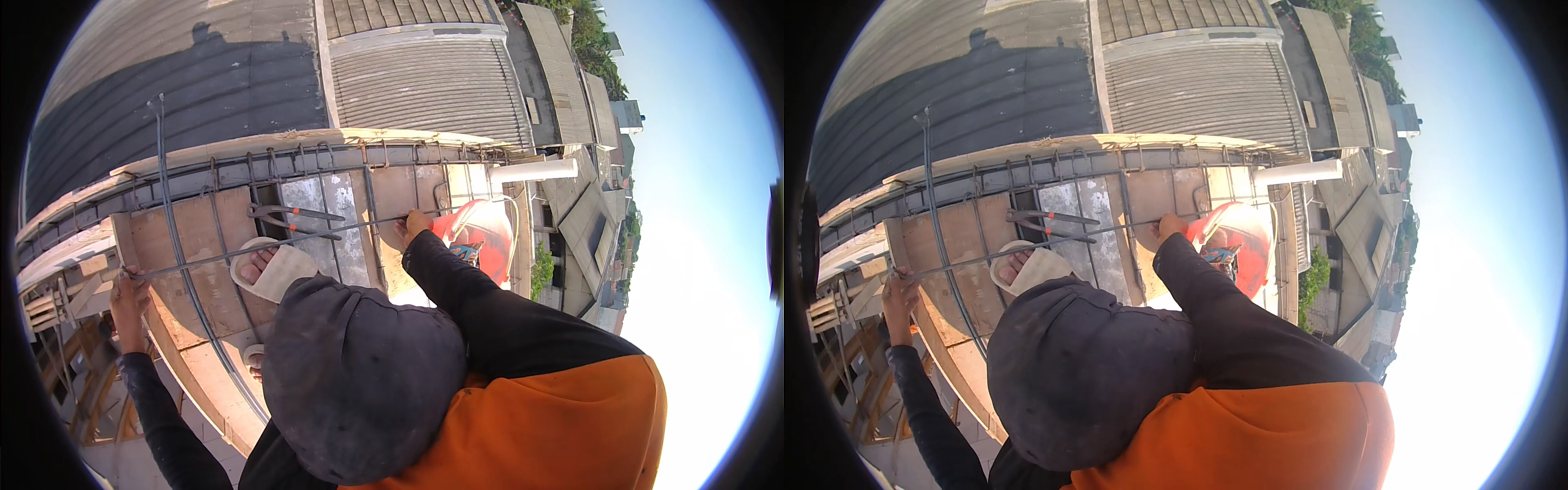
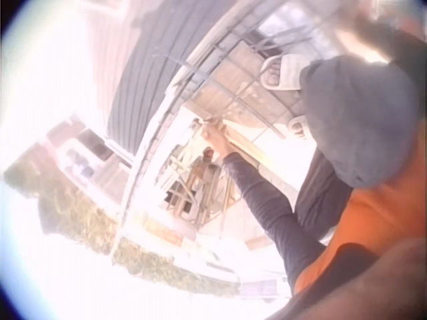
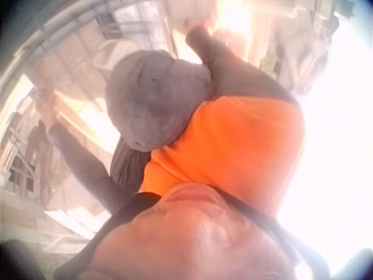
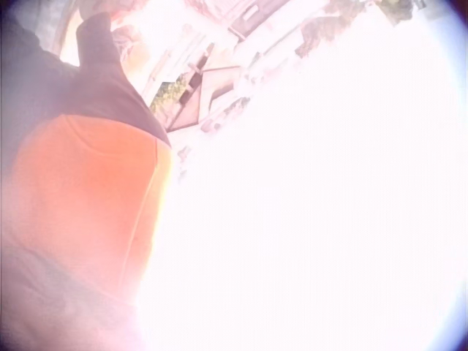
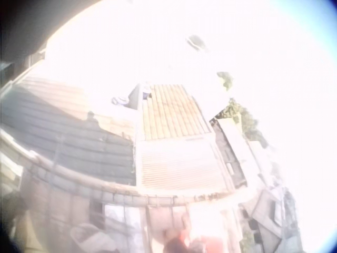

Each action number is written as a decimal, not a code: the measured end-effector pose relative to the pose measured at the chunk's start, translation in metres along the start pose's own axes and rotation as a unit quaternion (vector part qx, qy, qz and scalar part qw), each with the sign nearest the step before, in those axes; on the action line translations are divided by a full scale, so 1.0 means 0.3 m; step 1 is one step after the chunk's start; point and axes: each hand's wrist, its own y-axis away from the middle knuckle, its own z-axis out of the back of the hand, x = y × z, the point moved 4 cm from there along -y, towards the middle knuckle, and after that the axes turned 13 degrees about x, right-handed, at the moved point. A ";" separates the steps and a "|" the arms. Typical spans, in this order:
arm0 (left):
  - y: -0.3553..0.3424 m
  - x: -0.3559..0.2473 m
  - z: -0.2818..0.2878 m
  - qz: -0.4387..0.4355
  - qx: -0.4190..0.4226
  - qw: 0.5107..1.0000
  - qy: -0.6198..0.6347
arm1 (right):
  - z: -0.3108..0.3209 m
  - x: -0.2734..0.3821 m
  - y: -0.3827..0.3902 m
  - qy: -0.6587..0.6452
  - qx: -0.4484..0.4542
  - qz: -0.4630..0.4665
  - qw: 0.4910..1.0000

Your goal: The person positions metal reinforcement bars on a concrete form, ties them together with wire using pliers, and cuts the excess wire.

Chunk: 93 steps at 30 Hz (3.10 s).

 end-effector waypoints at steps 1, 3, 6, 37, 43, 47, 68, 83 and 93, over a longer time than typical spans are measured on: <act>0.006 -0.001 -0.006 -0.002 -0.008 1.000 0.002 | 0.003 0.009 0.011 0.012 -0.009 0.011 1.000; 0.006 0.059 0.053 -0.001 0.025 0.999 0.033 | -0.062 -0.009 0.046 0.047 -0.010 0.026 0.999; 0.056 0.044 0.084 0.001 0.019 0.999 0.042 | -0.084 -0.039 0.032 0.056 0.010 0.037 0.998; 0.138 -0.095 -0.036 -0.001 -0.075 0.991 -0.110 | -0.378 0.208 0.110 0.578 0.190 0.100 0.788; 0.148 -0.079 -0.043 -0.020 -0.104 0.988 -0.114 | -0.447 0.213 0.151 0.632 0.218 0.134 0.732; 0.239 -0.101 -0.060 -0.062 -0.133 0.983 -0.111 | -0.486 0.230 0.182 0.659 0.251 0.192 0.683; 0.824 0.867 0.376 0.241 -0.372 0.891 -0.098 | -1.239 -0.027 1.301 0.609 0.586 0.374 0.381; 0.681 1.087 0.522 0.083 -0.325 0.902 -0.270 | -1.178 0.030 1.124 0.603 0.558 0.252 0.512; 1.319 0.003 0.767 -0.217 -0.559 0.794 0.102 | -1.298 -0.148 1.074 0.533 0.623 0.241 0.519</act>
